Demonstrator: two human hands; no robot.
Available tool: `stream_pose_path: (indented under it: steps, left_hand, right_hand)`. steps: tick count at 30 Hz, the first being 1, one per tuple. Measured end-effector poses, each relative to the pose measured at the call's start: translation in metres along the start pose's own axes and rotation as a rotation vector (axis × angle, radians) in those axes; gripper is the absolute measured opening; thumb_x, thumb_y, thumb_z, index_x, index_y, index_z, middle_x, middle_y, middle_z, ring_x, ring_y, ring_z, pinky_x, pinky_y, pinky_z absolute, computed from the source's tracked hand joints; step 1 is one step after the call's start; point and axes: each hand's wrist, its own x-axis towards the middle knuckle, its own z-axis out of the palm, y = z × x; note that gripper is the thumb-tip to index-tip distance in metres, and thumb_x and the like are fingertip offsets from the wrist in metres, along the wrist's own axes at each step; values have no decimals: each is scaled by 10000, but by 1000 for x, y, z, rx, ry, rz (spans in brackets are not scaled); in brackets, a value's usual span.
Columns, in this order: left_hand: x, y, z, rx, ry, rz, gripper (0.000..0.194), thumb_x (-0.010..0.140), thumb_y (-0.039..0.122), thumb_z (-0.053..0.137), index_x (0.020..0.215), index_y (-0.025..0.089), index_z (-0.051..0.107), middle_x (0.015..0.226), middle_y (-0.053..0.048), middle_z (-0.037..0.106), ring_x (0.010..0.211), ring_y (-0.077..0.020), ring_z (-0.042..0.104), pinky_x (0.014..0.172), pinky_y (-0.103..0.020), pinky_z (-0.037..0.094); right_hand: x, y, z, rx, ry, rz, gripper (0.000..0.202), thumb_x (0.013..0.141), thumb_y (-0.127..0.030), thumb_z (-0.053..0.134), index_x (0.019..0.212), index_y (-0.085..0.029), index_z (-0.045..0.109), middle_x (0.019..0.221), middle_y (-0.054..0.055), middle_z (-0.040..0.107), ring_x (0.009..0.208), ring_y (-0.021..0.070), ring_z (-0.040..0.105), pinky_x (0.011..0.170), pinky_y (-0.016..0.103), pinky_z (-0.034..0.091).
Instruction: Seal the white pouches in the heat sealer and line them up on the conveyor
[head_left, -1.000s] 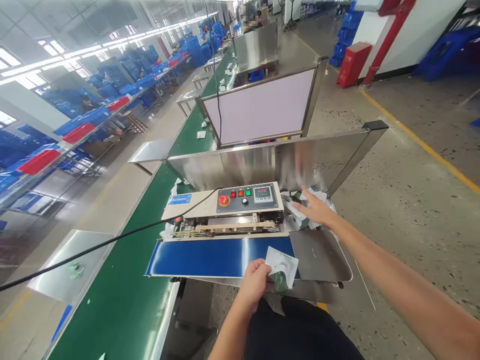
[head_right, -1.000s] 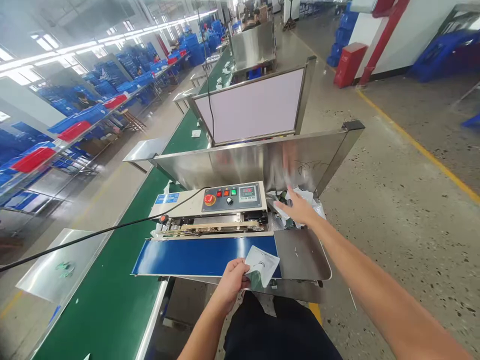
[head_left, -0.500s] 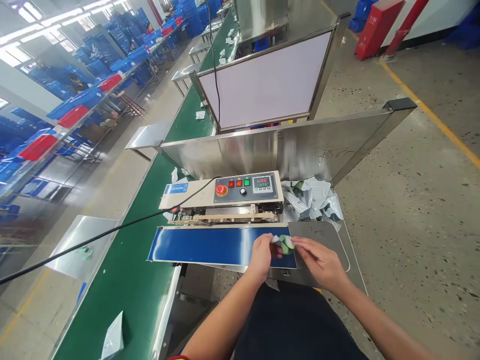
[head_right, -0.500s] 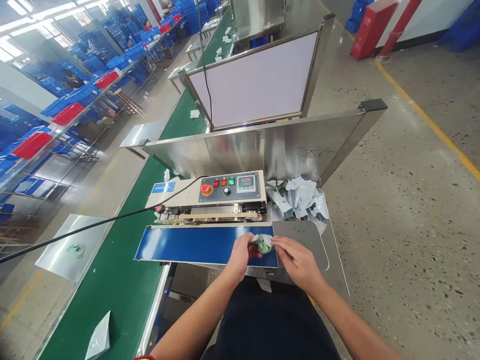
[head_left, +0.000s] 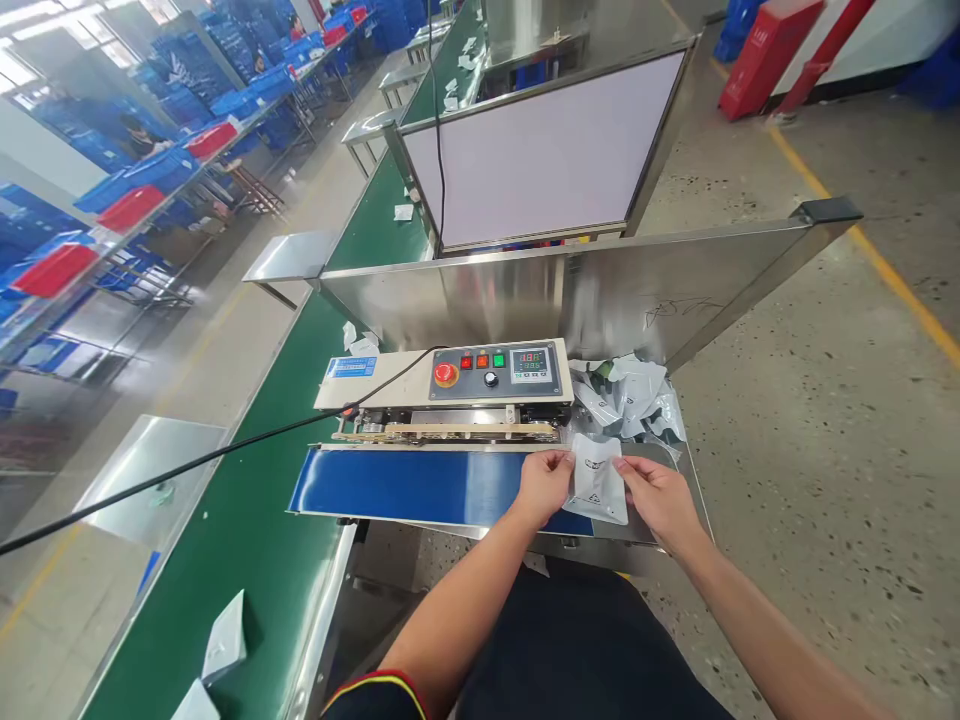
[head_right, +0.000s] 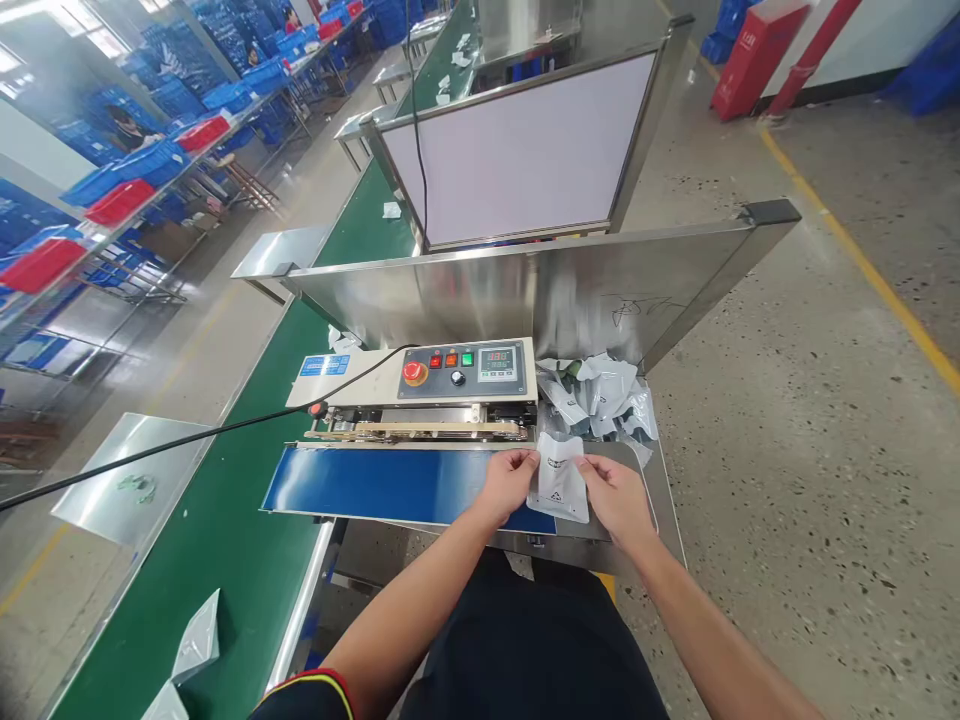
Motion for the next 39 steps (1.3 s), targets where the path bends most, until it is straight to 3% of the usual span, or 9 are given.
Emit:
stream_pose_path:
  steps: [7, 13, 18, 21, 24, 28, 32, 36, 39]
  left_hand:
    - [10, -1, -17, -5, 170, -62, 281, 879, 435, 826, 859, 158, 866, 846, -78, 819, 784, -222, 683, 746, -310, 530]
    - [-4, 10, -62, -46, 285, -32, 329, 915, 450, 790, 955, 136, 879, 992, -140, 860, 953, -302, 765, 865, -373, 586]
    - [-40, 8, -90, 10, 584, 141, 489, 979, 607, 722, 1152, 164, 835, 1178, -175, 835, 1116, -321, 765, 978, -390, 602]
    - [-58, 8, -80, -40, 584, 246, 516, 988, 652, 722, 1170, 177, 803, 1132, -171, 815, 1040, -294, 767, 936, -384, 616]
    - [-63, 14, -53, -36, 402, 329, 461, 1028, 627, 704, 1101, 184, 813, 1063, -157, 812, 984, -279, 767, 923, -397, 629]
    - [-54, 29, -12, 83, 252, 548, 400, 1107, 536, 625, 1222, 204, 814, 1204, -162, 824, 1113, -294, 776, 1051, -464, 630]
    - [-42, 40, 19, 145, 188, 703, 492, 1099, 502, 641, 1491, 213, 713, 1497, -180, 744, 1403, -330, 693, 1237, -526, 536]
    - [-39, 30, 31, 154, -10, 529, 432, 1084, 538, 628, 1164, 185, 863, 1145, -127, 857, 1081, -297, 781, 1010, -409, 613]
    - [-35, 11, 28, 53, -21, 267, 543, 1024, 630, 659, 856, 152, 853, 761, -58, 761, 754, -221, 676, 721, -312, 540]
  right_hand:
    - [15, -10, 17, 126, -84, 119, 363, 771, -502, 942, 908, -205, 783, 756, 83, 779, 747, 300, 813, 727, 431, 748]
    - [20, -30, 54, -18, -224, 96, 377, 846, -555, 891, 917, -197, 797, 826, 118, 801, 799, 312, 815, 789, 475, 740]
    - [77, -63, 10, -693, 152, -366, 455, 1008, -487, 628, 1309, -209, 825, 1144, 154, 815, 1048, 358, 783, 1023, 557, 642]
    - [120, -79, -9, -946, 229, -569, 456, 952, -335, 605, 1334, -199, 813, 1451, 179, 717, 1331, 371, 676, 1176, 550, 541]
    - [131, -91, -13, -886, 185, -648, 362, 992, -367, 545, 1140, -198, 829, 1393, 172, 758, 1295, 356, 690, 1165, 519, 535]
    - [80, -106, -32, -696, 239, -650, 448, 1067, -588, 553, 1181, -227, 793, 1124, 140, 829, 997, 339, 760, 940, 450, 593]
    - [7, -109, -55, -633, 9, -652, 463, 1057, -689, 604, 1131, -271, 792, 898, 63, 803, 805, 295, 745, 785, 387, 596]
    - [-25, -80, -50, -478, -161, -570, 514, 1019, -751, 629, 1008, -260, 781, 888, 65, 799, 793, 274, 750, 737, 355, 619]
    - [-20, -47, -37, -302, -22, -380, 585, 894, -814, 725, 999, -240, 771, 867, 83, 806, 813, 298, 778, 746, 384, 644]
